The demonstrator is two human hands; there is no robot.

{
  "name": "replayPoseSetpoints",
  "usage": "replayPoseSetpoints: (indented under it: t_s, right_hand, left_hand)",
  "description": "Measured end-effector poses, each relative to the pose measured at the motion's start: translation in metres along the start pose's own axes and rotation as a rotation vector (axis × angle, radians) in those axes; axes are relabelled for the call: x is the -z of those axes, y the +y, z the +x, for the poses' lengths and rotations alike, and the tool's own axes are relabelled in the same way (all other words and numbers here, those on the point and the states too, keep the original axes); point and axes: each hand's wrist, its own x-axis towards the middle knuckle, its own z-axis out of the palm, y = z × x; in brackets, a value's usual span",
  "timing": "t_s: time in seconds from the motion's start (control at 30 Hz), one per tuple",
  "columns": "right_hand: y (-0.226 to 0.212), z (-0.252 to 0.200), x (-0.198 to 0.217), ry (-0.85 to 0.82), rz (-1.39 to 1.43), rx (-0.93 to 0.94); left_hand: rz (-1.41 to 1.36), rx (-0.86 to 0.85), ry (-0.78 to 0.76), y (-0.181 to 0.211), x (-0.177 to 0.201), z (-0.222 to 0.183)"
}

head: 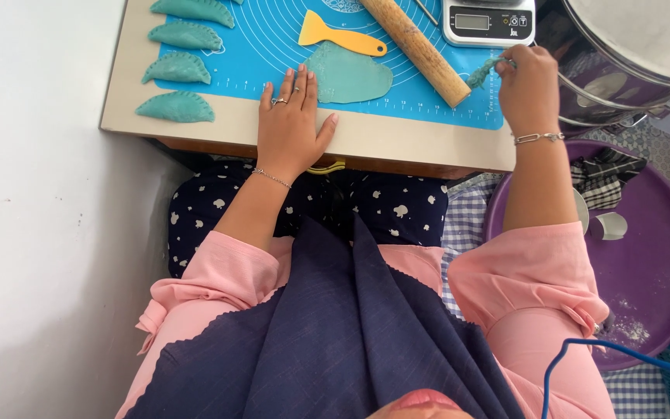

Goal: Rolling out small pieces of blue dough and using a small tool to detail the edges of crescent-shaped pastries.

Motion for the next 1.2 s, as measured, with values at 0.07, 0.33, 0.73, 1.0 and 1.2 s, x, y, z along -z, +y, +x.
replayPoseSetpoints:
  t_s: [0.07,0.33,0.73,1.0,1.2]
  right_hand:
    - [0.009,0.002,-0.018,0.04,0.014,0.03]
    - [0.006,-0.01,-0.032,0.137,0.025,0.087]
    - [0.018,-0.024,-0.031,-0.063,-0.421,0.233]
    - [-0.008,-0.04,0.013,-0.231,-0.391,0.046]
    - [-0.04,-0.023,0.013,0.233,-0.139,0.225]
  left_hand:
    - [0.011,0.0,0.003,0.0,-0.001,0.0]
    - [0.015,0.001,0.002,0.0,0.0,0.0]
    - [0.011,-0.007,0.014,-0.001,0.0,-0.001]
    - [0.004,0.005,-0.006,0.0,-0.001,-0.001]
    - [0.017,0.011,-0.023,0.002,-0.001,-0.001]
